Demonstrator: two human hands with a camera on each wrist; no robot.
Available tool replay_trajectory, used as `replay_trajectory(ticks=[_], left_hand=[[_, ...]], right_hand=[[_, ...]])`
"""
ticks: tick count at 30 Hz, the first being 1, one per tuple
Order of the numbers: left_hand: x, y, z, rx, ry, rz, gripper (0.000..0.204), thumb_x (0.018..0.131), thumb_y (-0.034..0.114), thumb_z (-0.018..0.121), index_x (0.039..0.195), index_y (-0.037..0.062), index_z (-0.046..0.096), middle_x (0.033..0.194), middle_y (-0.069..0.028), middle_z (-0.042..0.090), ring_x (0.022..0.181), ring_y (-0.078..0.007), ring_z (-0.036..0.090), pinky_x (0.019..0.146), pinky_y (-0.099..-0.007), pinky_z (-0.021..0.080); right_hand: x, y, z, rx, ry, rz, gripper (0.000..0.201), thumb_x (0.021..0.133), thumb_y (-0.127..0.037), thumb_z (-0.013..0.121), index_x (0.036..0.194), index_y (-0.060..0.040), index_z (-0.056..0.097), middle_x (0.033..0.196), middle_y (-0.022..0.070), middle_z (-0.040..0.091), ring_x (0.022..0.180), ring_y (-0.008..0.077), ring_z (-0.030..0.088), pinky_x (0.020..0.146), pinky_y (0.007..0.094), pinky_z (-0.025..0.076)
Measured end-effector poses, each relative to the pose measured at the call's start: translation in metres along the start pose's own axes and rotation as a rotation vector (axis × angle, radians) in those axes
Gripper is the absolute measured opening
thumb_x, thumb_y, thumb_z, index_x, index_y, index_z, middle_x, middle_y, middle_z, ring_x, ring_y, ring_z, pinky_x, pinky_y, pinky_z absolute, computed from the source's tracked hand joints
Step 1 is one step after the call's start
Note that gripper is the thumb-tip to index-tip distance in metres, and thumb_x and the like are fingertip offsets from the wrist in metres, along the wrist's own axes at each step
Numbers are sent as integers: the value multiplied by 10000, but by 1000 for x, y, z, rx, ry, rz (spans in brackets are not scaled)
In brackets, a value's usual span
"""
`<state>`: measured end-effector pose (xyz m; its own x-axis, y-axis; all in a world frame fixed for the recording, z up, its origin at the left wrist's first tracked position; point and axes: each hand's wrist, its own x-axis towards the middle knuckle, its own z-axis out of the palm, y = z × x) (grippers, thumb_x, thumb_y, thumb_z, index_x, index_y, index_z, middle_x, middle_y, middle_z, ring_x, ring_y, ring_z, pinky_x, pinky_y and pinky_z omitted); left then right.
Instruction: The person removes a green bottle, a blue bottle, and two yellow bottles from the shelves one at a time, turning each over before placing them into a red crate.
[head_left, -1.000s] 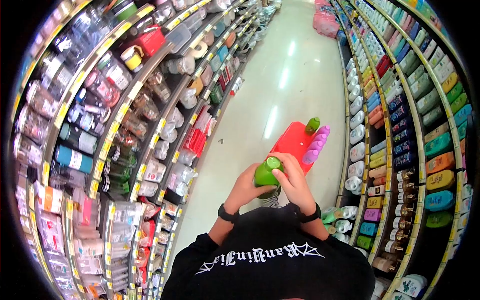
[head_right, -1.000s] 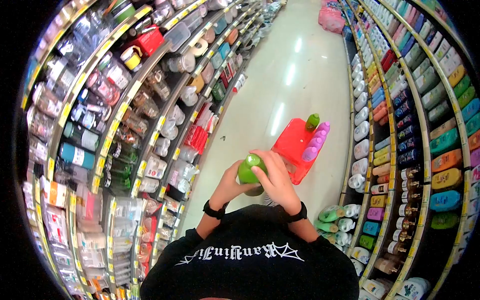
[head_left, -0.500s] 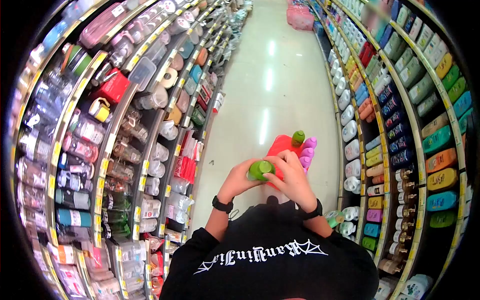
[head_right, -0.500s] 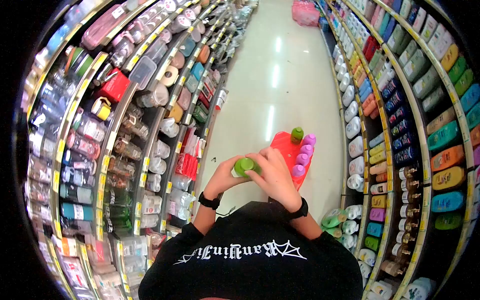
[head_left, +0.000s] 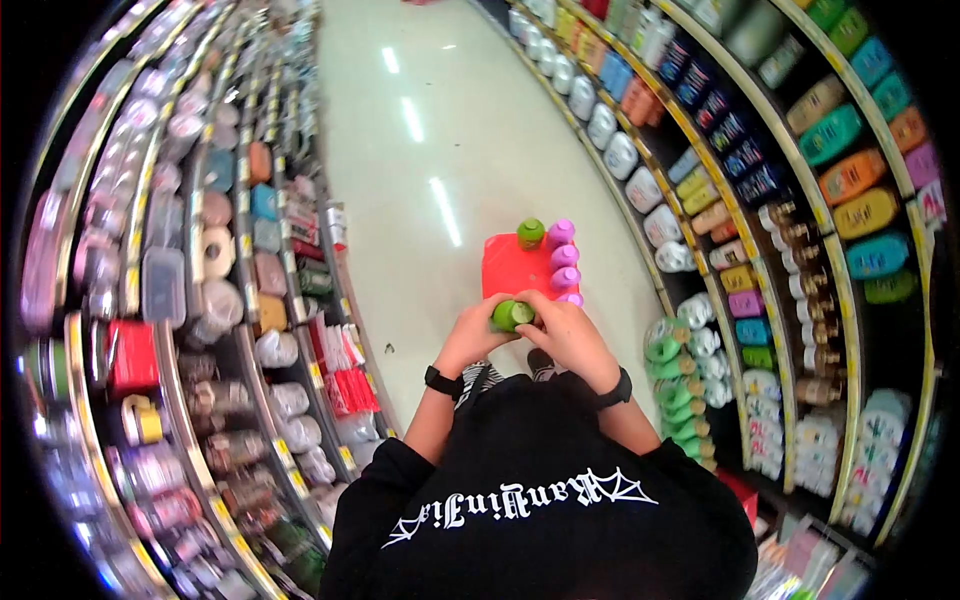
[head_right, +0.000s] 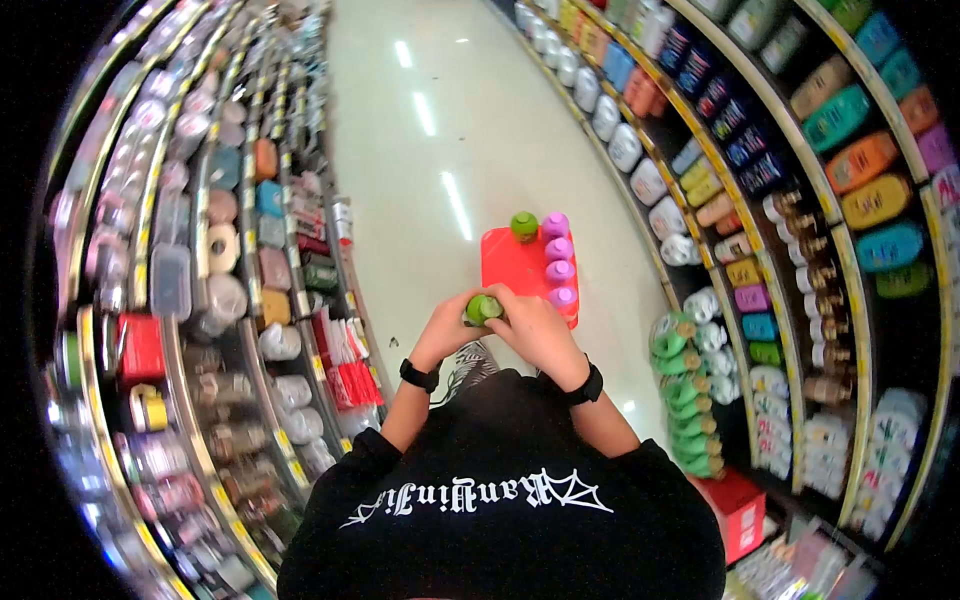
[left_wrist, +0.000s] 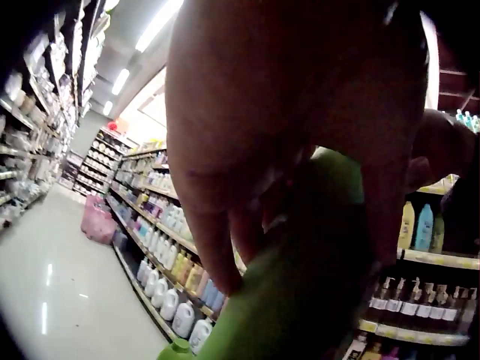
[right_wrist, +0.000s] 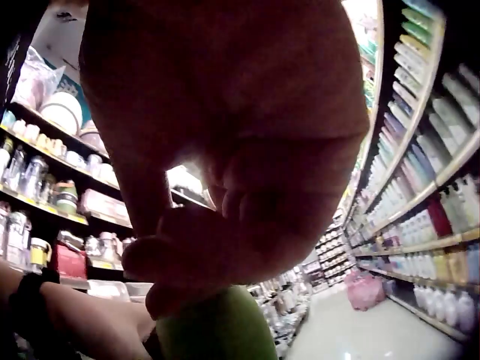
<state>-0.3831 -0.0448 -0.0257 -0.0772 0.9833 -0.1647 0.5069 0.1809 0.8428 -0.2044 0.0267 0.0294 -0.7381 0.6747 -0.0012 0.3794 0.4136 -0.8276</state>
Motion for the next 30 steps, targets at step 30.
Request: replay_trajectory(ticks=[30], left_hand=[[205,-225,96,99,-508,-191,915,831,188,673,1538,55,108,1211,-332,575,1070,-477,584,877,-510,489]], right_hand=[[132,259,164,-354,277,646,393,872,-80,535,1264,-84,507,1045,192,620,901,358,658,702,451,554]])
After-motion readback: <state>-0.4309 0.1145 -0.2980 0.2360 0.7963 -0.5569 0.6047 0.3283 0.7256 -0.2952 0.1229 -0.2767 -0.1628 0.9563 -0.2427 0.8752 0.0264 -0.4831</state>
